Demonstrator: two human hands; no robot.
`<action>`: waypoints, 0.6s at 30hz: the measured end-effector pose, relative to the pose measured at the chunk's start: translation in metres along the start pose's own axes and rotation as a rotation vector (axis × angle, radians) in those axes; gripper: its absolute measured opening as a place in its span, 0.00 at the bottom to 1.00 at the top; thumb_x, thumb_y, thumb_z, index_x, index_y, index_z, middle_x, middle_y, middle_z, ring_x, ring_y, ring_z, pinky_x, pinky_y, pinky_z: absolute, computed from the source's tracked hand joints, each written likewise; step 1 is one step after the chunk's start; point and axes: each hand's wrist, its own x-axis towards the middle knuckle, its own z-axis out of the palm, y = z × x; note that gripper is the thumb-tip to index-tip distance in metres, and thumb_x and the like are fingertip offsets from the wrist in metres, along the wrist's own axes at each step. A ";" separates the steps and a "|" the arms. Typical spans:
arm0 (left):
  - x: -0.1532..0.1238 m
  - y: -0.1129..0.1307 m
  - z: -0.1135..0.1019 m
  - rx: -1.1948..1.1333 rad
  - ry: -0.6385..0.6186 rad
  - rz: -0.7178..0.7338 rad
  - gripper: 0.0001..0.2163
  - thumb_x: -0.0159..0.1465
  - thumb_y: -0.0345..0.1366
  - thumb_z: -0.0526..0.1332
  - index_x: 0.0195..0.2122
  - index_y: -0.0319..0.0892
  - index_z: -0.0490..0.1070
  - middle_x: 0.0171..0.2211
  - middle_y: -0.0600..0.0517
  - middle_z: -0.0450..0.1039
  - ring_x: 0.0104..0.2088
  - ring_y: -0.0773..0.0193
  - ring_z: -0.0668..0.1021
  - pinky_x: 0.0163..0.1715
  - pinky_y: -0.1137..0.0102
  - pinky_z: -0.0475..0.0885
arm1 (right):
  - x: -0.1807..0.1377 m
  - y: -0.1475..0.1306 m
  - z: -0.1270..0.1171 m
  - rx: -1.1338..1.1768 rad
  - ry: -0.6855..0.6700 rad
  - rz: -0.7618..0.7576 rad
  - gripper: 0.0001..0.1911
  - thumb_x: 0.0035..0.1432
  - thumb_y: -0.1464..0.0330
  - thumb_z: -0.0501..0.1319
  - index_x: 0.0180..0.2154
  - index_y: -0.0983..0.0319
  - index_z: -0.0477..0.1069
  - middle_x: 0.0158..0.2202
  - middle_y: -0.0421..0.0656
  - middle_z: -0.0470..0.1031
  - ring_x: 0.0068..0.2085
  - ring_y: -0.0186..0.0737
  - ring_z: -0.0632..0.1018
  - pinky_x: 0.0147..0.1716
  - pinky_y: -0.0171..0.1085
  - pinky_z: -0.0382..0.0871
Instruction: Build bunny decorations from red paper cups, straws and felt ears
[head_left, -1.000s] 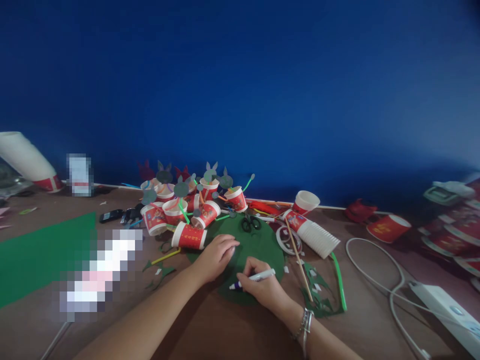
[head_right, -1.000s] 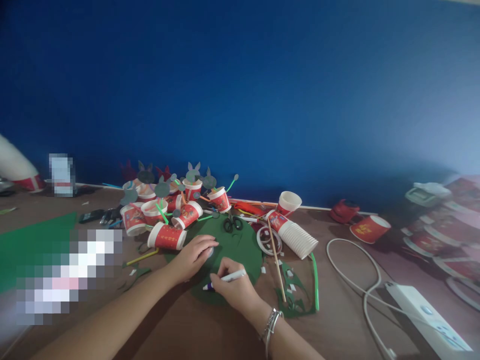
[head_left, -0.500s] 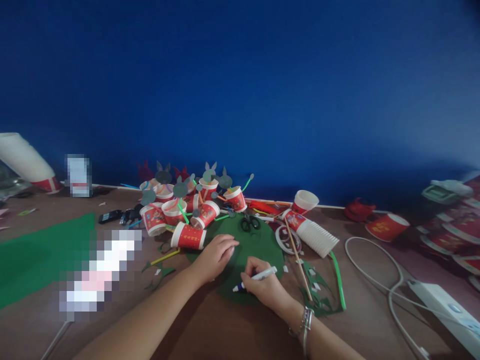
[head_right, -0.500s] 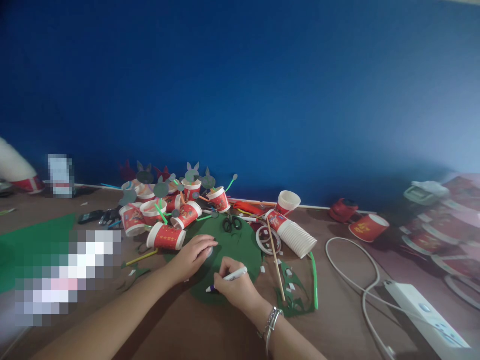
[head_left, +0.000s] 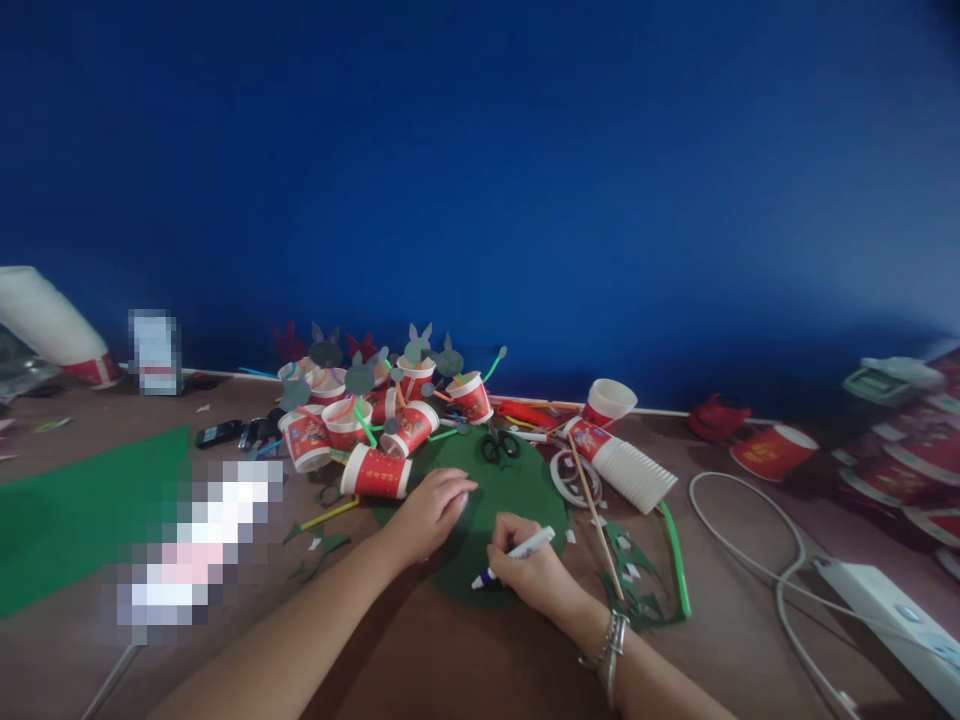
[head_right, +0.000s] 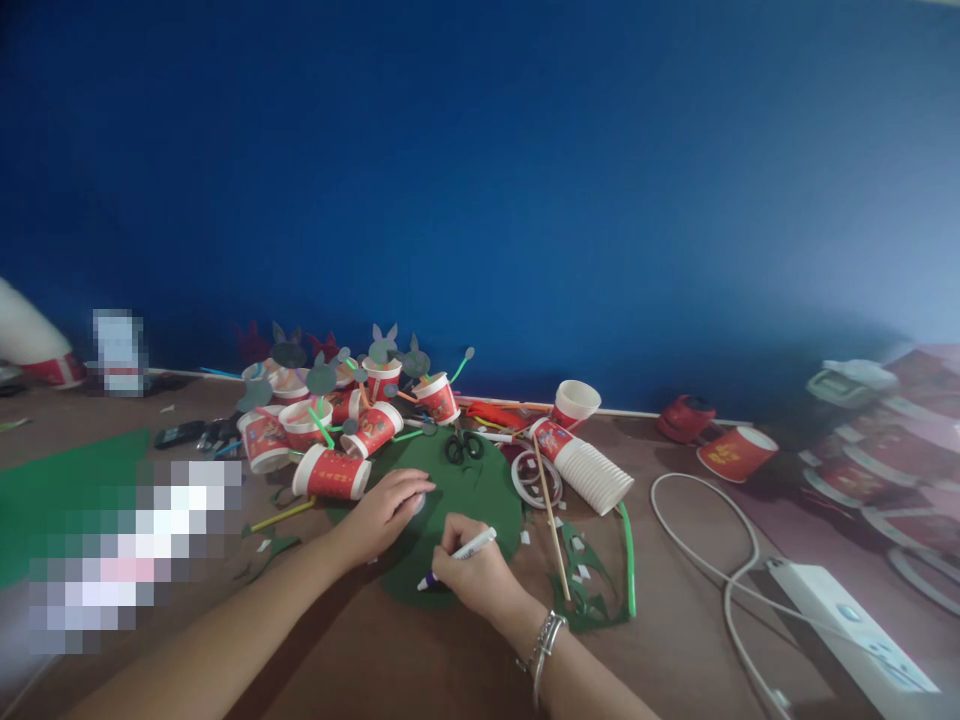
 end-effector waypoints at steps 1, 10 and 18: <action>0.000 -0.001 0.000 0.001 0.001 0.001 0.14 0.66 0.34 0.49 0.46 0.44 0.72 0.47 0.46 0.72 0.49 0.59 0.72 0.51 0.63 0.67 | 0.000 0.000 0.000 -0.004 0.000 -0.005 0.10 0.42 0.71 0.54 0.16 0.59 0.52 0.15 0.33 0.56 0.19 0.30 0.58 0.19 0.30 0.49; 0.000 -0.001 0.001 0.011 -0.010 -0.005 0.14 0.66 0.33 0.49 0.46 0.43 0.72 0.47 0.45 0.71 0.50 0.60 0.72 0.52 0.62 0.67 | -0.001 0.002 0.000 0.049 -0.022 0.022 0.11 0.42 0.72 0.54 0.16 0.59 0.52 0.14 0.32 0.56 0.18 0.28 0.57 0.17 0.29 0.47; 0.000 -0.002 0.001 0.011 -0.017 -0.002 0.14 0.66 0.33 0.49 0.47 0.42 0.71 0.47 0.45 0.71 0.50 0.59 0.71 0.52 0.62 0.66 | 0.000 0.001 -0.001 0.117 -0.027 0.061 0.10 0.44 0.71 0.55 0.17 0.59 0.54 0.13 0.32 0.57 0.17 0.28 0.58 0.16 0.29 0.48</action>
